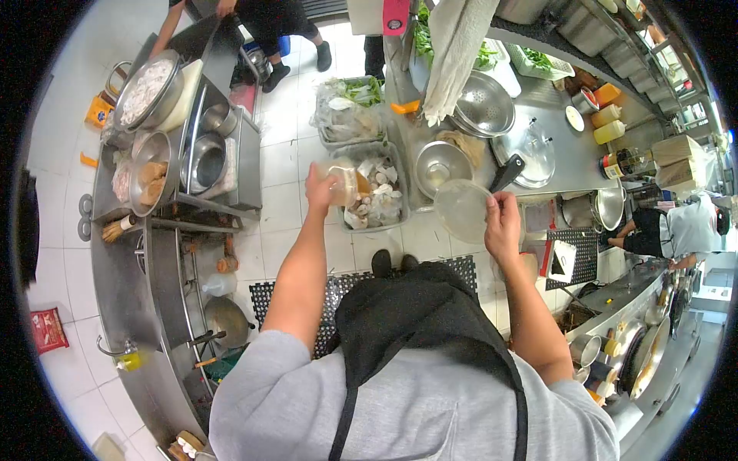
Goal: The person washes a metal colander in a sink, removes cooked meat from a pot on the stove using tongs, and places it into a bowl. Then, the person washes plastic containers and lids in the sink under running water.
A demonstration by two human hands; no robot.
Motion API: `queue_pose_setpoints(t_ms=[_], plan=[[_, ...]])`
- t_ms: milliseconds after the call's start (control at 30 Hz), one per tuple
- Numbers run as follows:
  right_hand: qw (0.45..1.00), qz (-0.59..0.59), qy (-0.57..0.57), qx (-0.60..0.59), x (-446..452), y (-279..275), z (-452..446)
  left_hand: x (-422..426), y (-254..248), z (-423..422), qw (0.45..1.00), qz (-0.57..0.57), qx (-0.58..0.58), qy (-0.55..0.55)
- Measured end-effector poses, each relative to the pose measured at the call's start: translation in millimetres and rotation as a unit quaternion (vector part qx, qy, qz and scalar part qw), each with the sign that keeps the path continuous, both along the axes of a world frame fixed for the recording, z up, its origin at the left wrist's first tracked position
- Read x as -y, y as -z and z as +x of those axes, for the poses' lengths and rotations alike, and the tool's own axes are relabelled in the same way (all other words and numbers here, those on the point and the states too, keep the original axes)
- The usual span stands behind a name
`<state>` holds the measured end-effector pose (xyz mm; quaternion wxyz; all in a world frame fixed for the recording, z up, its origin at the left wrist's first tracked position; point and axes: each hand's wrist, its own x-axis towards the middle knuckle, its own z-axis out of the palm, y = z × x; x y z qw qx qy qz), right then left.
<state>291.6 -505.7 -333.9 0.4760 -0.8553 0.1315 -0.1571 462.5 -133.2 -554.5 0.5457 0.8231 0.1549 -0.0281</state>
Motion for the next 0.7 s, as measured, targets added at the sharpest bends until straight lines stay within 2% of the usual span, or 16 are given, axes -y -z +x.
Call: queue_pose_setpoints(t_ms=[67,167,267,300,333,367,400,433,467,500,600,633,700], plan=[[1.0,0.012,-0.014,0.0,-4,1,6,31,-69,-5,0.976,0.208,-0.032,0.046],[0.998,0.026,-0.053,0.024,-13,16,25,53,-111,-12,0.909,0.371,0.096,0.166],[0.993,0.061,-0.084,0.049,-32,40,55,57,-160,-34,0.9,0.385,0.136,0.15],[0.992,0.067,-0.088,0.054,-41,47,64,51,-154,-39,0.905,0.379,0.169,0.097],[0.991,0.068,-0.094,0.061,-49,47,74,41,-135,-42,0.933,0.284,0.222,0.019],[0.989,0.004,-0.101,0.106,-65,38,81,24,-108,-44,0.943,0.181,0.274,-0.059],[0.99,0.017,-0.102,0.096,-78,36,85,8,-95,-49,0.935,0.071,0.32,-0.132],[0.99,0.029,-0.105,0.084,-92,37,89,-9,-95,-62,0.934,-0.165,0.276,-0.156],[0.99,0.043,-0.113,0.074,-111,29,93,-30,-98,-77,0.877,-0.391,0.221,-0.169],[0.991,0.042,-0.116,0.055,-128,18,92,-51,-99,-86,0.771,-0.594,0.159,-0.169],[0.978,-0.03,-0.181,0.101,-173,8,93,-116,-131,-132,0.63,-0.755,0.142,-0.116],[0.977,-0.012,-0.19,0.092,-189,10,89,-144,-130,-142,0.588,-0.788,0.173,-0.053],[0.974,0.004,-0.207,0.095,-231,10,87,-202,-146,-163,0.585,-0.788,0.193,-0.026]])
